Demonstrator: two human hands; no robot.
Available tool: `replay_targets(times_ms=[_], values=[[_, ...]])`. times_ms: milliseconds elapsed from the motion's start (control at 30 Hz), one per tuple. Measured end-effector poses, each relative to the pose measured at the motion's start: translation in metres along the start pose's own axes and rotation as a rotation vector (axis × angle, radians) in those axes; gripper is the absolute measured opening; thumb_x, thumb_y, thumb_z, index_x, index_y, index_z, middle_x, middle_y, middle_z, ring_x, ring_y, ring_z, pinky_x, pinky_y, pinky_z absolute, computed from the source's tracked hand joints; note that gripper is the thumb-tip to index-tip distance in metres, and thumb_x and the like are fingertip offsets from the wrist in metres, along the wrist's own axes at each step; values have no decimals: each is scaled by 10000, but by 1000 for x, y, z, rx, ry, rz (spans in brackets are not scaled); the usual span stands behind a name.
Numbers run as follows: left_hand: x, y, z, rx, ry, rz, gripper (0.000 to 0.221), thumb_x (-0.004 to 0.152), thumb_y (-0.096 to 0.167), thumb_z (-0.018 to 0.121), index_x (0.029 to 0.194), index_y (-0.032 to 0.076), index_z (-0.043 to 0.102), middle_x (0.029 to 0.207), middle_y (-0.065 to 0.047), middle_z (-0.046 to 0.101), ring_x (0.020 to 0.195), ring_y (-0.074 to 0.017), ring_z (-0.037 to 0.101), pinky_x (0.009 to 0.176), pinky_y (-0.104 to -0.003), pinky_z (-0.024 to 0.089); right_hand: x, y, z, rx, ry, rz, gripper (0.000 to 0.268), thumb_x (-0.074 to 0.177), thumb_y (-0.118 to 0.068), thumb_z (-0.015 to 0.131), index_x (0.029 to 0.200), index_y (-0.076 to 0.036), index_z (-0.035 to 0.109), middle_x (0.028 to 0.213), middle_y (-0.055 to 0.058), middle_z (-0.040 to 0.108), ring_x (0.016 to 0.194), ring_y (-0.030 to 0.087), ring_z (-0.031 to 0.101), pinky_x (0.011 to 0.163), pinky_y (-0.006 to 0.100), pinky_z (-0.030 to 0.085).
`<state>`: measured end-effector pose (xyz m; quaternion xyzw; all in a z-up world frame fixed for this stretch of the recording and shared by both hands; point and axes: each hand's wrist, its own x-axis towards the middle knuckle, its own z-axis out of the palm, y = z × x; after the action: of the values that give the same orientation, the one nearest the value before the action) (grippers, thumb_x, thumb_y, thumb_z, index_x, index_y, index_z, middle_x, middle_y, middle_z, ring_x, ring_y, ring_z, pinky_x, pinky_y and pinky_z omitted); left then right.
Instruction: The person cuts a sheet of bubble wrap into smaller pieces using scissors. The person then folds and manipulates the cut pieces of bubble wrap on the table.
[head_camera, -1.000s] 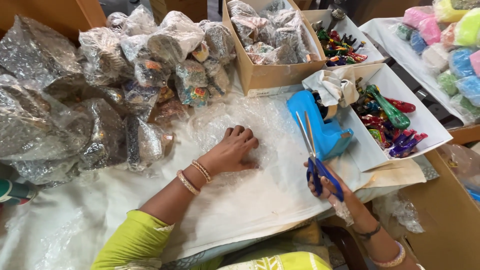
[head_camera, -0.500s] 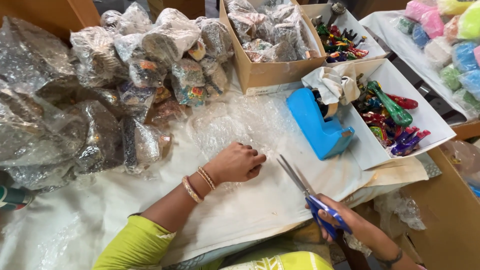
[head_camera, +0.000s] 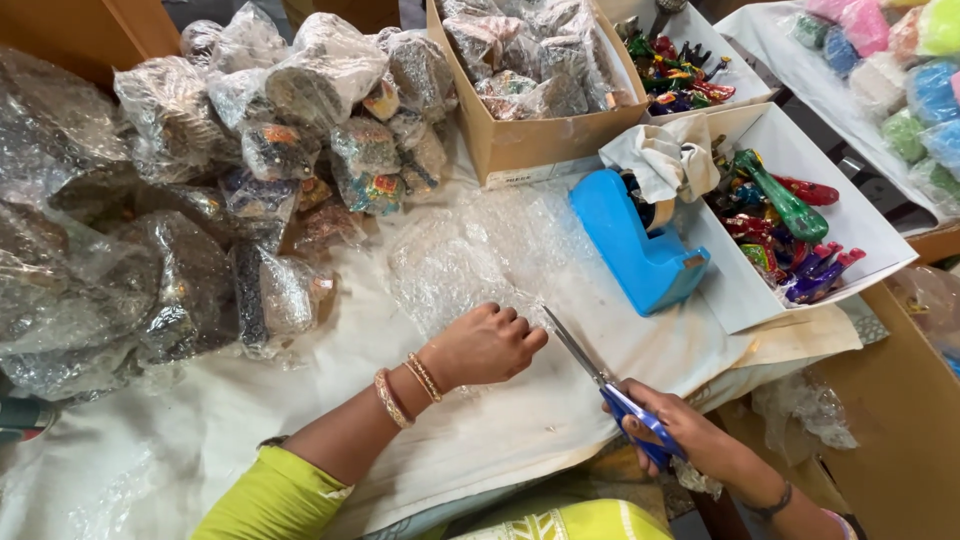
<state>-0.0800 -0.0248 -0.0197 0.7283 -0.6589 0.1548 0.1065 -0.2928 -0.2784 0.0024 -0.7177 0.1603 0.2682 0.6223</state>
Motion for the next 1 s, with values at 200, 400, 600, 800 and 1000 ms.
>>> replay_targets(times_ms=[200,400,600,800,1000], values=[[0,2,-2,42,62,43,108,906,180,603,860,95,553,687,-26,620,670,-210,650,586,-353,495,-1,-13,6,-39,36,31,503,883,-384,675,1252,-56,583,749,-20,583,534,100,636,464,268,527],[1,4,-9,83,92,67,110,876,179,613,837,99,548,677,-13,605,659,-196,637,575,-343,487,-5,-8,-1,-65,39,35,487,932,-407,625,1249,-37,618,695,25,580,531,106,610,478,267,513],[1,6,-14,141,110,158,113,874,159,629,834,101,541,662,10,564,639,-156,606,543,-305,460,-3,-17,-1,-103,-28,-10,506,954,-430,587,1272,-36,592,693,12,553,568,104,617,500,269,521],[2,10,-19,182,160,211,125,878,169,631,825,106,537,653,24,542,636,-139,582,538,-294,444,2,-21,2,-69,13,5,473,919,-380,635,1256,-55,565,712,-17,547,523,88,594,470,266,525],[2,10,-18,188,171,226,131,879,171,638,822,106,539,645,32,533,636,-132,575,535,-286,440,5,-22,1,-51,42,4,432,912,-352,660,1217,-55,585,684,-13,530,492,90,569,439,270,501]])
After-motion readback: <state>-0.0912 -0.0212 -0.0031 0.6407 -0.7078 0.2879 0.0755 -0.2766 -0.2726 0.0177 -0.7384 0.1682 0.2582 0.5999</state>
